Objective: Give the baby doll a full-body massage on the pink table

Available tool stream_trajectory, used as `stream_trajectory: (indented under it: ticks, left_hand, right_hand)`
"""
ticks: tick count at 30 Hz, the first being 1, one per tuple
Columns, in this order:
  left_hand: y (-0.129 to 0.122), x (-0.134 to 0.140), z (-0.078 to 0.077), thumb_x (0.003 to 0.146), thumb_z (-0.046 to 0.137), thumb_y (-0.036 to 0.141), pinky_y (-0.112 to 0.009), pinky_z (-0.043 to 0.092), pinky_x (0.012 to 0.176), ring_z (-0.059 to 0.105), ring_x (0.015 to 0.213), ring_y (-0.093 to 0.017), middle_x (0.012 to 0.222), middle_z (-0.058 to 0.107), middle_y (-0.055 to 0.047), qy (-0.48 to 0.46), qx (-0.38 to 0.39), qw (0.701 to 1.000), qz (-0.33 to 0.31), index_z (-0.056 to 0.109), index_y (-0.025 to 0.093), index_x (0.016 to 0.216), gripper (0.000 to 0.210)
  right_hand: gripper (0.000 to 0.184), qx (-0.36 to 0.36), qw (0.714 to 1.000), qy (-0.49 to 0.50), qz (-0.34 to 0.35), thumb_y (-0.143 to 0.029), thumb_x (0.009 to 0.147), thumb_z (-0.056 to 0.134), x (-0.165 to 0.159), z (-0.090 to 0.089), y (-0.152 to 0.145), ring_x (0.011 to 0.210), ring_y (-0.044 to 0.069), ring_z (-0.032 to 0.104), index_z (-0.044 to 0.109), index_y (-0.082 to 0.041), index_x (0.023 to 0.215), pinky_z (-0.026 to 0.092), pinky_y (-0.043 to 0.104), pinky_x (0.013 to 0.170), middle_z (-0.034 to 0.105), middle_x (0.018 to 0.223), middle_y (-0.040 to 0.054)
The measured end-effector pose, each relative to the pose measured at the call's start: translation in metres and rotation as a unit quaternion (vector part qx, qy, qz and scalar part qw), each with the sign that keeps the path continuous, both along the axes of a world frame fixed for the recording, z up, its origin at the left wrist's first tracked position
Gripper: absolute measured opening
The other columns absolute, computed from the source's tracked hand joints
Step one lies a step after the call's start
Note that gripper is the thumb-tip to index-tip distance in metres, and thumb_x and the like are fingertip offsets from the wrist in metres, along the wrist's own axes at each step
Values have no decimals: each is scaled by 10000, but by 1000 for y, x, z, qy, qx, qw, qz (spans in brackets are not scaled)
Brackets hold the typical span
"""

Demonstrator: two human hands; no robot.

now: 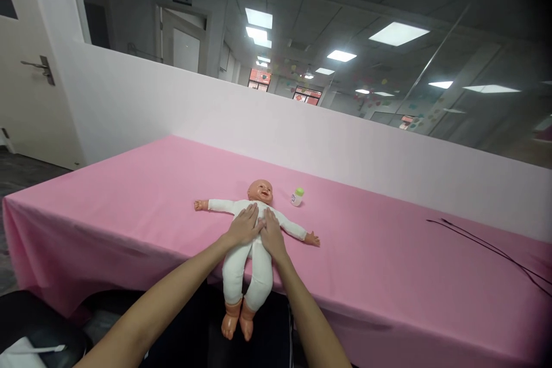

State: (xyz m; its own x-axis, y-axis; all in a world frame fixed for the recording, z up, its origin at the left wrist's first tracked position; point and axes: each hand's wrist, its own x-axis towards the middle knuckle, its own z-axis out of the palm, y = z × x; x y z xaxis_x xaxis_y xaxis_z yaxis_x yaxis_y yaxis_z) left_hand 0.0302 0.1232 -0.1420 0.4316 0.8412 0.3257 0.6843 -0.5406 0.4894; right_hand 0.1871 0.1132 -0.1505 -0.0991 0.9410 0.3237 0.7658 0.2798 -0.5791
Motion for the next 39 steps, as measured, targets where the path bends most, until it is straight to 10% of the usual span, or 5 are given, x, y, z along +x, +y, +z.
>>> stream_trajectory:
  ticks: [9,17,21,28,39]
  left_hand:
    - [-2,-40,-9,1048,263,610,-482,166,1294,68,1599,-329,1710,99,-250,-69,-121,989,50,186,-7,1630,852]
    - [-51,-48,-10,1063,245,601,-495,170,1304,73,1605,-288,1719,124,-195,-22,-52,997,-61,234,59,1641,792]
    - [-31,-22,0,1080,176,551,-486,131,1313,89,1609,-244,1720,180,-163,-15,-21,998,-61,262,92,1640,729]
    - [11,-26,2,1021,253,713,-529,142,1297,17,1597,-319,1720,47,-196,-69,-116,990,31,172,87,1660,898]
    - [-52,-52,-6,1072,292,592,-512,162,1301,98,1602,-310,1718,134,-175,-29,-36,993,-109,249,82,1650,772]
  right_hand:
    - [813,-24,998,43,-49,-610,1043,273,9,-7,-9,1607,292,163,269,-51,1633,151,519,1304,214,1715,174]
    - [683,23,996,-68,45,-469,1065,291,-4,-18,-50,1606,312,155,320,-85,1629,165,565,1299,263,1703,154]
    - [626,24,992,-81,95,-334,1045,264,-10,-2,-29,1596,258,215,326,-124,1631,168,531,1307,293,1699,123]
    - [807,-26,999,18,-19,-594,1040,286,3,8,8,1601,296,189,311,-25,1613,140,503,1309,255,1701,194]
    - [717,-42,996,-46,59,-514,1059,301,8,-4,-63,1613,283,131,282,-102,1645,135,493,1318,212,1723,116]
